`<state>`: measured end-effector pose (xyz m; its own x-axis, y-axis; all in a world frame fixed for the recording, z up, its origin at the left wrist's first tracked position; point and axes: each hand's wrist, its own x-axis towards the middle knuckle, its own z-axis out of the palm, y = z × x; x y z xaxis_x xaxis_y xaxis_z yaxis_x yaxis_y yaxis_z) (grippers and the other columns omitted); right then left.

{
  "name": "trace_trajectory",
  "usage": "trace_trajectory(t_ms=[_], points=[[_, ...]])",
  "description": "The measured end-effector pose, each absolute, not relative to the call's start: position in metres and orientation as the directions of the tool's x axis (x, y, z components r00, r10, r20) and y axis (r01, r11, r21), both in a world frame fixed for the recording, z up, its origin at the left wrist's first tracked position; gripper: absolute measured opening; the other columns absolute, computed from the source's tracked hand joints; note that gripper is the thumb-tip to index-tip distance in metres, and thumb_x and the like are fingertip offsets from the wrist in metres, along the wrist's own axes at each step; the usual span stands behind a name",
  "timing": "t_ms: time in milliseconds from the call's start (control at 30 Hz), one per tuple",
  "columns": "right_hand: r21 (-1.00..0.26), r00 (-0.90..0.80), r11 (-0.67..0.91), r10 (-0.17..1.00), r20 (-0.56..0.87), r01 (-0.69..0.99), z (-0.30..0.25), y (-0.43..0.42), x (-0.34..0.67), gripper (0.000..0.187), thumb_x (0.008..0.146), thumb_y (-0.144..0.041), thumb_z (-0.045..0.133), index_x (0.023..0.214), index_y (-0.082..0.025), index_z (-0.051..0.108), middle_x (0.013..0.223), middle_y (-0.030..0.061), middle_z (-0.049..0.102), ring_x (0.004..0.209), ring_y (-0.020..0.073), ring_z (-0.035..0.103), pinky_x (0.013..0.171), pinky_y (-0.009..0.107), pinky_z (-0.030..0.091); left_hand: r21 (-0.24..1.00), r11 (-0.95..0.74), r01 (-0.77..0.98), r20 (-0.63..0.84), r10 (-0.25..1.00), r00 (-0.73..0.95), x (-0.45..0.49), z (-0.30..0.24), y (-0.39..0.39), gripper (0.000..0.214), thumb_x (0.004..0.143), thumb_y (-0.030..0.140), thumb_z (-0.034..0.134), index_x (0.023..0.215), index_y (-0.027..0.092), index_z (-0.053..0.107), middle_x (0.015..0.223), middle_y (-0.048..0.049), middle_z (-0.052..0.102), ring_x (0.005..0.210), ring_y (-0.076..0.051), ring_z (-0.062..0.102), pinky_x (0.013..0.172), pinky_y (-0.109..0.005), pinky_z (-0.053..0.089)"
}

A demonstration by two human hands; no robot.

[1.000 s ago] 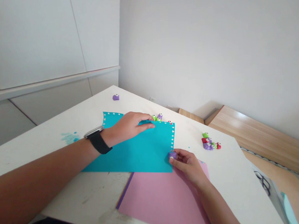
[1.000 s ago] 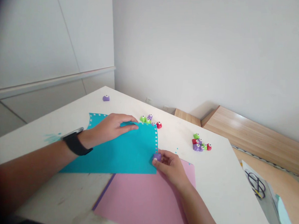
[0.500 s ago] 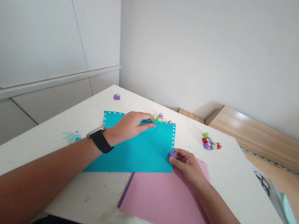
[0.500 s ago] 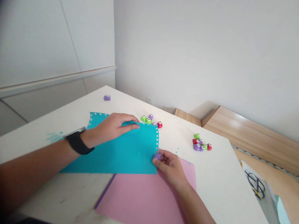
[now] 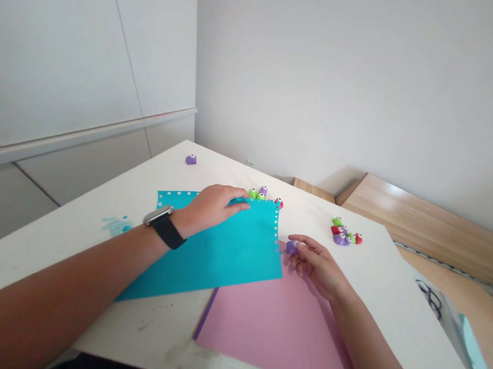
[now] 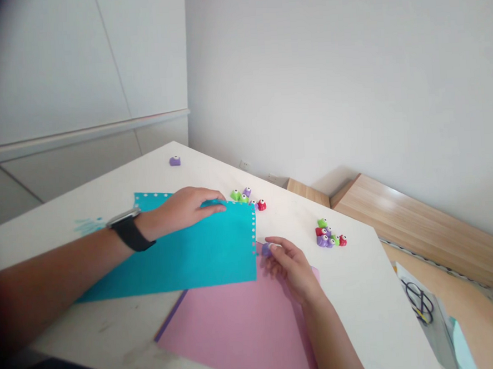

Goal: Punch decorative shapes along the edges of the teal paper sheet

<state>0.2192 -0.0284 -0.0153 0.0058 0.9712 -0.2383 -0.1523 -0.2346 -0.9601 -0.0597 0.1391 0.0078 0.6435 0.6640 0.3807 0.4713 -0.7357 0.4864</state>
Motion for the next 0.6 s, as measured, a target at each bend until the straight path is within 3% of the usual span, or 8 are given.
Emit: trace_trajectory(t_ms=[167, 300, 433, 600], points=[[-0.925, 0.143, -0.230, 0.949, -0.283, -0.301, -0.018, -0.023, 0.241, 0.037, 0.076, -0.035, 0.081, 0.108, -0.019, 0.070, 0.096, 0.0053, 0.071, 0.083, 0.0156, 0.068, 0.058, 0.020, 0.052, 0.501, -0.726, 0.471, 0.336, 0.665, 0.667, -0.059, 0.003, 0.141, 0.034, 0.090, 0.051, 0.058, 0.107, 0.026, 0.072, 0.098, -0.0033, 0.077, 0.085, -0.022, 0.070, 0.073, -0.025, 0.045], [-0.931, 0.181, -0.244, 0.937, -0.298, -0.271, -0.020, -0.019, 0.248, 0.039, 0.067, -0.029, 0.087, 0.102, -0.019, 0.072, 0.104, 0.0060, 0.070, 0.097, 0.0201, 0.068, 0.065, 0.022, 0.056, 0.532, -0.743, 0.406, 0.297, 0.613, 0.732, -0.058, 0.003, 0.137, 0.032, 0.088, 0.052, 0.059, 0.104, 0.027, 0.072, 0.094, -0.0020, 0.076, 0.081, -0.021, 0.070, 0.069, -0.025, 0.044], [-0.973, 0.297, -0.217, 0.926, -0.232, -0.081, -0.019, -0.011, 0.248, 0.038, 0.071, -0.046, 0.081, 0.095, -0.017, 0.072, 0.099, 0.0069, 0.069, 0.081, 0.0181, 0.067, 0.052, 0.024, 0.048, 0.530, -0.787, 0.315, 0.267, 0.507, 0.819, -0.053, -0.002, 0.126, 0.027, 0.087, 0.048, 0.062, 0.102, 0.028, 0.072, 0.095, -0.0019, 0.077, 0.085, -0.022, 0.070, 0.075, -0.026, 0.045], [-0.970, 0.331, -0.213, 0.929, -0.163, 0.119, -0.022, 0.016, 0.249, 0.041, 0.061, -0.046, 0.084, 0.087, -0.016, 0.072, 0.079, 0.0039, 0.068, 0.063, 0.0144, 0.057, 0.047, 0.024, 0.034, 0.501, -0.814, 0.294, 0.240, 0.457, 0.857, -0.044, -0.012, 0.107, 0.028, 0.086, 0.048, 0.064, 0.103, 0.028, 0.072, 0.097, -0.0042, 0.077, 0.090, -0.025, 0.070, 0.077, -0.029, 0.045]])
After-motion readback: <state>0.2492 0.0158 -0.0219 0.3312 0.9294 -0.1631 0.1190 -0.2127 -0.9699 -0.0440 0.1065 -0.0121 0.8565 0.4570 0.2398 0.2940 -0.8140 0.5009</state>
